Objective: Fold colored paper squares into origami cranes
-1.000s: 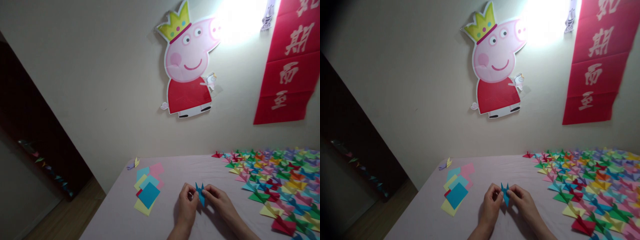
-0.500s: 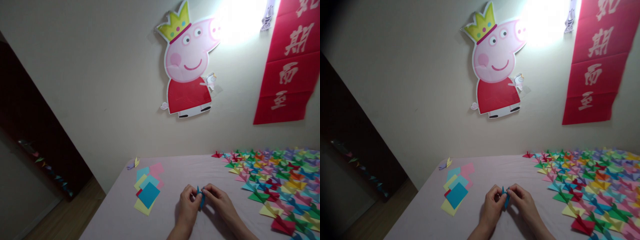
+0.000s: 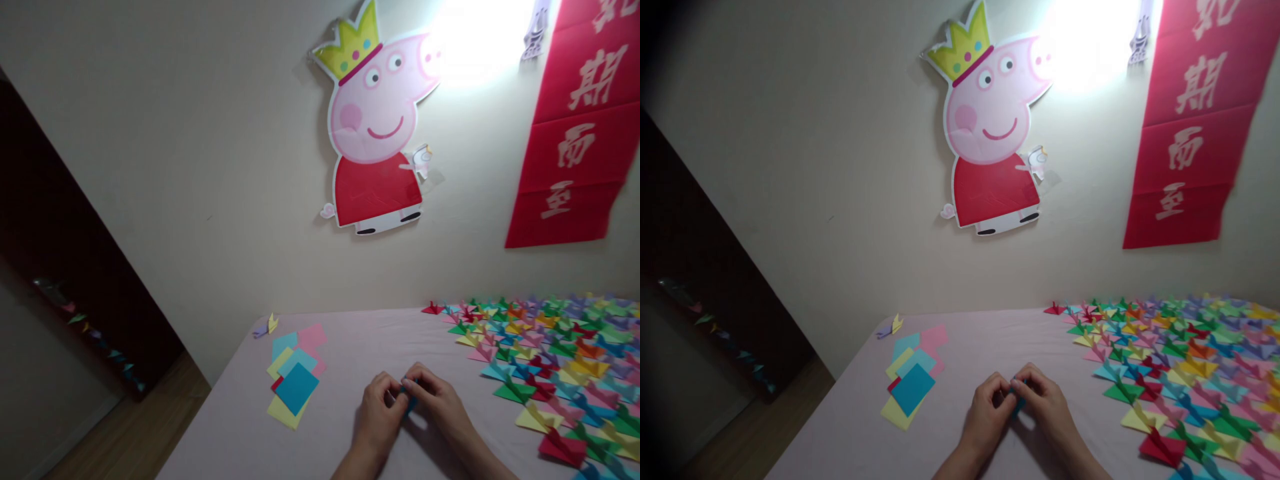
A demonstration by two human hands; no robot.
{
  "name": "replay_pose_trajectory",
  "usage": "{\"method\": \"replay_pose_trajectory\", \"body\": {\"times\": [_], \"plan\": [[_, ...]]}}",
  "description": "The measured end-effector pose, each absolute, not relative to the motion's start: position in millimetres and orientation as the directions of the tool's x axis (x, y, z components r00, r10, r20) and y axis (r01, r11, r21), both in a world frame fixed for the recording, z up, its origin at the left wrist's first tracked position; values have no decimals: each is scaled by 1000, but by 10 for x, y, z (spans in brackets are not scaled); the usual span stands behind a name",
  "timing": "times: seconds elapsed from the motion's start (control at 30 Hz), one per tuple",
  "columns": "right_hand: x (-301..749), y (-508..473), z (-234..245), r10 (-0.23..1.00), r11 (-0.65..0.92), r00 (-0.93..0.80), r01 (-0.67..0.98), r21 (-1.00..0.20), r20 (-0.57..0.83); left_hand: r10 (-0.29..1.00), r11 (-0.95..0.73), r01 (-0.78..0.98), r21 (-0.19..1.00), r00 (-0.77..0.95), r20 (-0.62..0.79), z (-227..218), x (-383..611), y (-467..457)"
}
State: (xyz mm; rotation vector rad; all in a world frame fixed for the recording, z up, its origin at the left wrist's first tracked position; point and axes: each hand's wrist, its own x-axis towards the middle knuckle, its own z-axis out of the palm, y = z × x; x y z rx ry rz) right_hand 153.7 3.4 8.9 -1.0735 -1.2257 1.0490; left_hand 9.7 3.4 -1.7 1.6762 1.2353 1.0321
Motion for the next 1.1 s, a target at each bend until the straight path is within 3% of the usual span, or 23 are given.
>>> {"method": "replay_pose_trajectory", "body": {"times": [0.17,0.3,0.4,0.5,0.57,0.8,0.93,1.1], "plan": [[1587,36,81,987,121,116,-76,-990,112,963,-225,312,923,213,163,49,81,10],[1594,44,61,946,164,285,-4,-986,156,963,-259,389,884,35,267,40,65,36],[1497,-4,44,969,186,159,30,-982,189,907,-331,498,801,-65,415,29,55,44],[1357,-80,33,981,185,-52,-6,-983,185,903,-350,575,740,-4,430,45,57,12],[1307,-109,35,983,178,-32,-3,-984,178,904,-370,589,719,48,426,70,65,-22],[1425,-7,-2,977,179,129,-77,-981,169,911,-409,445,797,143,387,109,122,-90],[1406,24,-61,978,147,176,-173,-974,116,867,-487,363,795,92,489,38,145,-38],[1382,11,-15,998,54,52,-193,-980,44,857,-507,316,802,81,509,-42,152,4]]}}
